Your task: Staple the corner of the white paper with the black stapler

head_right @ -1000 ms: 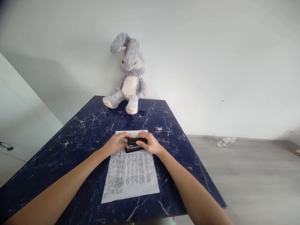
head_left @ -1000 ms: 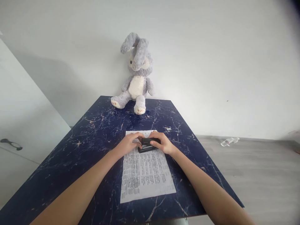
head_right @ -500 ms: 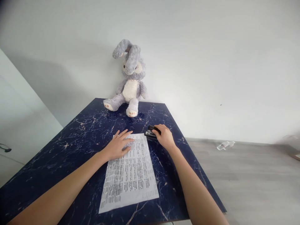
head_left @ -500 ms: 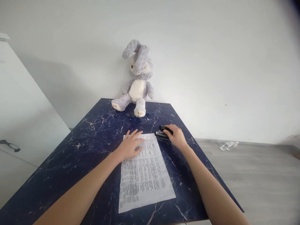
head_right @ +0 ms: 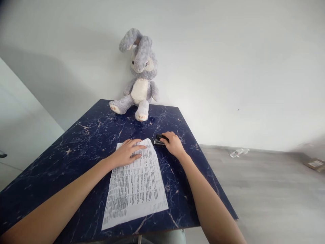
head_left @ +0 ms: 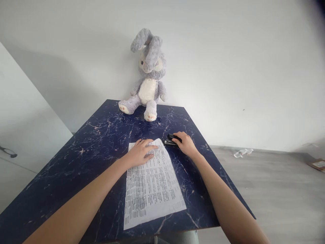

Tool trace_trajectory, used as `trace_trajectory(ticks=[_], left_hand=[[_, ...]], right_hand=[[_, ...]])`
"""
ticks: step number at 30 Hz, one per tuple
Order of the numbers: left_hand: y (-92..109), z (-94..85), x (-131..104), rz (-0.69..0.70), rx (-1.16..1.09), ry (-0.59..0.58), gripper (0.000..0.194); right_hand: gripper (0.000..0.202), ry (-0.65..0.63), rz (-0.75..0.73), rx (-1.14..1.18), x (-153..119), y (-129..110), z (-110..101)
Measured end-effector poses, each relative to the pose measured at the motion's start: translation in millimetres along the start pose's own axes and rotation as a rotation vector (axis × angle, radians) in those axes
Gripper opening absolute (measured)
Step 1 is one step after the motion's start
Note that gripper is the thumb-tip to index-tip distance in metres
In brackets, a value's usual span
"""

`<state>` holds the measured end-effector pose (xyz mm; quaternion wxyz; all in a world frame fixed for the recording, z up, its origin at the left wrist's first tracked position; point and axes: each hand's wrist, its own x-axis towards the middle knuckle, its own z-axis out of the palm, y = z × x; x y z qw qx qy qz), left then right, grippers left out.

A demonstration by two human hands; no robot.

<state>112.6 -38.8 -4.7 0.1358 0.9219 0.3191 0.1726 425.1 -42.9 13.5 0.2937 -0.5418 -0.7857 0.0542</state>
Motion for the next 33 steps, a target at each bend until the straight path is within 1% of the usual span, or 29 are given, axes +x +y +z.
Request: trace_trajectory(ticks=[3, 6, 12, 19, 22, 24, 26, 29, 33], left_hand=[[0.6, -3.2, 0.1, 0.044, 0.014, 0.041, 0.038], [0.1, -4.1, 0.0, 0.047, 0.011, 0.072, 0.036], [-3.9, 1.1, -0.5, 0.017, -0.034, 0.029, 0.039], [-6.2, 3.4, -0.4, 0.005, -0.051, 0.009, 0.039], [-5.7, 2.9, -0.2, 0.011, -0.053, 0.013, 0.039], [-5.7, 3.5, -0.1, 0.021, -0.068, 0.026, 0.039], [-5.9, 5.0, 0.2, 0.032, -0.092, 0.039, 0.038], [-6.0, 7.9, 1.0, 0.040, -0.117, 0.047, 0.038], [-4.5, 9.6, 2.6, 0.027, -0.088, 0.028, 0.038]], right_hand=[[0.024, 0.001, 0.000, -0.048, -0.2, -0.3, -1.4], [0.024, 0.000, 0.003, -0.032, -0.8, 2.3, -2.9], [0.024, 0.012, 0.007, 0.094, -1.9, 8.5, -4.0], [0.022, -0.077, -0.072, 0.119, -3.5, -1.0, -7.2], [0.029, -0.125, -0.139, 0.124, -3.2, -9.2, -9.0], [0.036, -0.166, -0.154, 0.068, -3.0, -16.6, -9.2], [0.042, -0.196, -0.149, -0.060, -3.3, -24.3, -8.0], [0.045, -0.221, -0.147, -0.264, -4.7, -33.7, -4.1], [0.048, -0.267, -0.124, -0.447, -7.0, -44.6, 4.0]])
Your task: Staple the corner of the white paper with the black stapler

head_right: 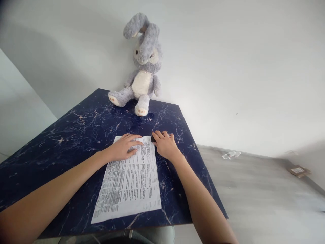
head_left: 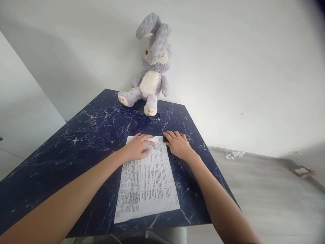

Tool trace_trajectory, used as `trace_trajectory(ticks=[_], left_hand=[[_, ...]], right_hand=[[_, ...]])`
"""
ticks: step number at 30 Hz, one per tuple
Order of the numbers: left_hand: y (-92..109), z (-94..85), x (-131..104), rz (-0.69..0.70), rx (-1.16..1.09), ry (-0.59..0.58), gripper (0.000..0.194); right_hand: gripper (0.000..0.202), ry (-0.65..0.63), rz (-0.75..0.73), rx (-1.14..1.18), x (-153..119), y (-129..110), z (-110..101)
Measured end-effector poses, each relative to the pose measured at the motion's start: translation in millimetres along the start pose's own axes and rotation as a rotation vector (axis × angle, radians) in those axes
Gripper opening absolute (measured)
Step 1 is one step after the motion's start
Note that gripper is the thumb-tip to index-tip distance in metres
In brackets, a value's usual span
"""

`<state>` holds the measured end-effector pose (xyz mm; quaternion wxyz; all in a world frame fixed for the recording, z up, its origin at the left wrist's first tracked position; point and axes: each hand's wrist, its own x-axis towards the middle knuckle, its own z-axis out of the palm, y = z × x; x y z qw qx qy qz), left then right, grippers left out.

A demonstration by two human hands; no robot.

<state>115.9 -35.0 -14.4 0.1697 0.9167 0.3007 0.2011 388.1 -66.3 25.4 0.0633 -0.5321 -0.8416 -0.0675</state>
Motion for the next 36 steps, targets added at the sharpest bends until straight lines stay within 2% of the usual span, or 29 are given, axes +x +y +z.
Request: trace_trajectory(ticks=[3, 6, 9, 13, 15, 18, 20, 23, 25, 26, 28, 31, 33, 36], left_hand=[[1.4, -0.6, 0.5, -0.016, 0.019, -0.010, 0.038], [2.0, -1.6, -0.2, -0.016, 0.020, -0.010, 0.038], [0.6, -2.2, -1.5, -0.010, 0.009, -0.013, 0.039], [-2.0, -1.7, -2.7, -0.003, -0.005, -0.012, 0.039], [-1.6, -1.5, -2.7, -0.009, -0.006, -0.022, 0.038], [1.2, -3.6, -1.2, -0.019, -0.049, 0.001, 0.036], [2.9, -7.1, 0.7, -0.071, -0.136, 0.138, 0.034], [2.8, -14.2, 3.4, -0.214, -0.245, 0.539, 0.033], [1.1, -18.0, 4.2, -0.281, -0.229, 0.732, 0.035], [0.1, -19.2, 4.3, -0.297, -0.210, 0.771, 0.035], [-1.6, -19.8, 4.4, -0.304, -0.186, 0.763, 0.034], [-2.8, -17.9, 4.9, -0.269, -0.181, 0.691, 0.034], [-3.1, -16.4, 5.4, -0.243, -0.173, 0.653, 0.034], [-3.8, -15.2, 5.9, -0.241, -0.169, 0.625, 0.033]], right_hand=[[0.055, -0.053, 0.045, -0.111, 1.3, -9.9, -0.5], [0.057, -0.064, 0.036, -0.110, 0.8, -11.2, -5.6], [0.057, -0.052, 0.031, 0.025, -2.4, 0.2, -11.7], [0.044, -0.060, 0.154, 0.096, -6.2, 18.1, -15.8], [0.041, -0.008, 0.234, 0.076, -6.3, 20.6, -18.2], [0.039, 0.171, 0.312, 0.123, -4.7, 11.7, -24.1], [0.036, 0.203, 0.237, 0.257, -3.5, -3.4, -28.0], [0.033, 0.085, 0.021, 0.414, -2.8, -35.2, -30.3], [0.033, 0.012, -0.086, 0.406, -2.3, -54.8, -29.8], [0.034, -0.014, -0.124, 0.388, -1.9, -61.6, -29.3], [0.036, -0.053, -0.177, 0.367, -1.1, -65.4, -29.2], [0.027, -0.119, -0.222, 0.394, -2.2, -43.3, -32.4], [0.016, -0.189, -0.223, 0.432, -6.6, -13.4, -36.3], [0.015, -0.274, -0.188, 0.509, -19.4, 38.9, -41.2]])
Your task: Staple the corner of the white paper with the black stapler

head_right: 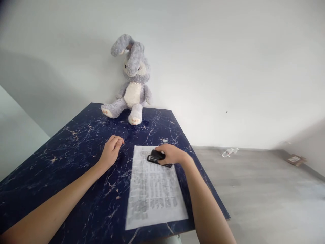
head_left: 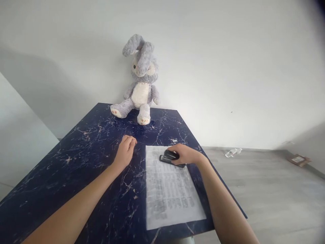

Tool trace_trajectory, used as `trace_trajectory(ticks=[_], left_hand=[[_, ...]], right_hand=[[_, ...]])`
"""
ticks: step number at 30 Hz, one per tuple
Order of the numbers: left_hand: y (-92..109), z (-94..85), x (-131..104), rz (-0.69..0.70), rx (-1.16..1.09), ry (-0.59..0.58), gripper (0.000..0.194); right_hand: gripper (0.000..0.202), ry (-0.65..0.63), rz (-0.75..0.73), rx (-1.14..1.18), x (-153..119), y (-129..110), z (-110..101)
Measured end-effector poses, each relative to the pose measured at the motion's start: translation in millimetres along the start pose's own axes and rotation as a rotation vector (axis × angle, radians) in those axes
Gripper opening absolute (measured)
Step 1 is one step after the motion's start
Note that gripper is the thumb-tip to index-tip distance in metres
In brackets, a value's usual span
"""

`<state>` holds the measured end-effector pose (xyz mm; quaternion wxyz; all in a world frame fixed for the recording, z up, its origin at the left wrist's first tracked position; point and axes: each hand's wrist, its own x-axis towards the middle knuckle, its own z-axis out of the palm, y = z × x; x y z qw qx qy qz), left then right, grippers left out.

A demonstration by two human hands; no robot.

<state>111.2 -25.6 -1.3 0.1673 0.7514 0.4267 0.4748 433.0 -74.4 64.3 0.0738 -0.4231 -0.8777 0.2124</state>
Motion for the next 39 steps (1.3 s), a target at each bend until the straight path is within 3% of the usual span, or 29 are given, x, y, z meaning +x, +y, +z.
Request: trace_trajectory(ticks=[2, 5, 8, 10, 14, 16, 19, 23, 28, 32, 35, 39], left_hand=[[-0.7, 0.2, 0.1, -0.011, 0.003, -0.010, 0.033], [-1.4, 0.4, 0.2, -0.016, 0.002, -0.020, 0.033], [-1.1, 0.0, 0.4, -0.020, -0.007, -0.004, 0.034], [-0.4, -0.7, 0.5, -0.020, -0.010, 0.019, 0.034], [1.6, -2.2, 0.1, -0.017, -0.013, 0.023, 0.034], [2.5, -2.4, -0.4, -0.024, -0.021, 0.018, 0.034], [2.6, -2.0, -0.7, -0.028, -0.030, 0.052, 0.034], [1.2, -1.5, 0.5, -0.029, -0.014, 0.131, 0.032], [4.1, -3.3, 2.3, -0.026, 0.000, 0.180, 0.032], [10.5, -9.1, 2.1, -0.024, 0.034, 0.214, 0.033], [12.0, -16.4, 1.8, -0.049, 0.083, 0.322, 0.031], [7.9, -23.4, 2.1, -0.131, 0.121, 0.466, 0.030]], right_hand=[[0.019, -0.035, 0.040, 0.081, -16.8, 25.0, -10.8], [0.041, -0.019, 0.078, 0.243, -31.6, 53.5, -14.6], [0.061, 0.287, 0.180, 0.230, -30.3, 72.1, -6.1], [0.060, 0.401, 0.221, 0.129, -23.5, 81.0, 3.0], [0.067, 0.111, 0.100, 0.074, -7.9, 92.8, 20.2], [0.067, 0.033, 0.062, 0.045, 0.8, 93.7, 27.3], [0.066, 0.018, 0.038, -0.043, 19.5, 81.7, 38.3], [0.067, 0.031, 0.013, -0.156, 58.0, 43.3, 58.6], [0.061, 0.127, 0.090, -0.272, 116.0, 2.9, 85.1], [0.061, 0.180, 0.146, -0.192, 158.8, -16.9, 95.9], [0.062, 0.168, 0.136, -0.123, 181.8, -30.9, 98.7], [0.066, 0.216, 0.019, 0.023, 182.5, -41.0, 91.3]])
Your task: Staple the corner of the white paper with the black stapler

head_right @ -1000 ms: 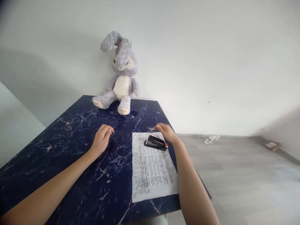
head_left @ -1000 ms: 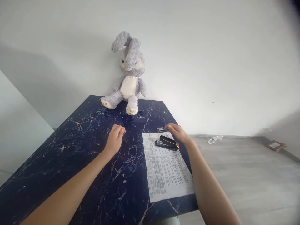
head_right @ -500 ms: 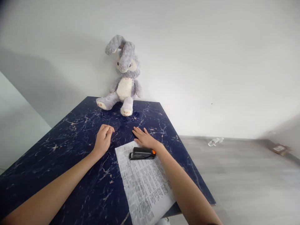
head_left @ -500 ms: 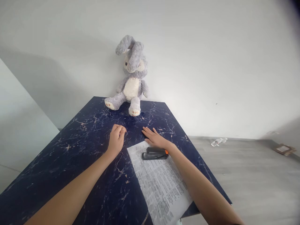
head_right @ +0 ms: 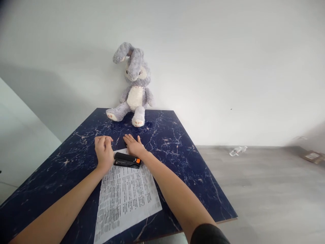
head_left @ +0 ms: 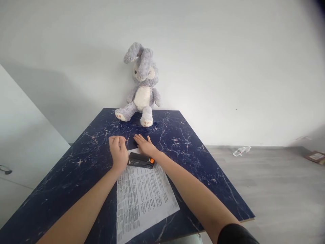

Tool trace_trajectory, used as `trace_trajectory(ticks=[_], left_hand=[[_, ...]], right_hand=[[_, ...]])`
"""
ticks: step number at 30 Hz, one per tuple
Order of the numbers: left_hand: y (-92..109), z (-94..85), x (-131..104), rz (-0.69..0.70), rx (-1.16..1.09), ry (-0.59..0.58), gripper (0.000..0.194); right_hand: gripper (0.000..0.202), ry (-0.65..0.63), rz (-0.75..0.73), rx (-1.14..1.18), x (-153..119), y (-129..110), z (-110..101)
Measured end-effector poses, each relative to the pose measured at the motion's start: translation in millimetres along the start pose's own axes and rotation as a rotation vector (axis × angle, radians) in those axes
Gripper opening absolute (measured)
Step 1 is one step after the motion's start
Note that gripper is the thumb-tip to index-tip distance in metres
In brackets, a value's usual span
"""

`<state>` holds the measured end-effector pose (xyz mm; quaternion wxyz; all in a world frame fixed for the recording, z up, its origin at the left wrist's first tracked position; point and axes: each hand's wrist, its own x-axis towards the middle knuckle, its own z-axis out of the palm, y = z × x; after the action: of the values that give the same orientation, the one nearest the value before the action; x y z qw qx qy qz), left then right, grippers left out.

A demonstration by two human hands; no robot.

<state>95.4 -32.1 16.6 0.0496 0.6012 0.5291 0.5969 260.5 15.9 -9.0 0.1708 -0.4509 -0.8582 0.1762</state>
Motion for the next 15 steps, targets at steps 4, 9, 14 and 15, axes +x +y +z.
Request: trace_trajectory(ticks=[4, 9, 14, 15], left_hand=[[-4.1, 1.1, 0.1, -0.041, -0.022, -0.032, 0.030], [-5.3, 3.7, -1.9, -0.062, -0.065, -0.052, 0.030], [0.9, 8.4, -9.1, -0.081, -0.157, -0.232, 0.030], [3.4, 10.3, -11.5, -0.062, -0.171, -0.299, 0.030]], right_hand=[[0.048, 0.165, -0.086, 0.504, -35.4, -3.7, -24.2], [0.055, -0.038, -0.163, 0.379, -87.8, -20.1, -37.8], [0.043, -0.026, -0.041, 0.054, -111.3, -24.3, -41.4], [0.040, -0.021, -0.021, 0.023, -114.9, -20.7, -44.5]])
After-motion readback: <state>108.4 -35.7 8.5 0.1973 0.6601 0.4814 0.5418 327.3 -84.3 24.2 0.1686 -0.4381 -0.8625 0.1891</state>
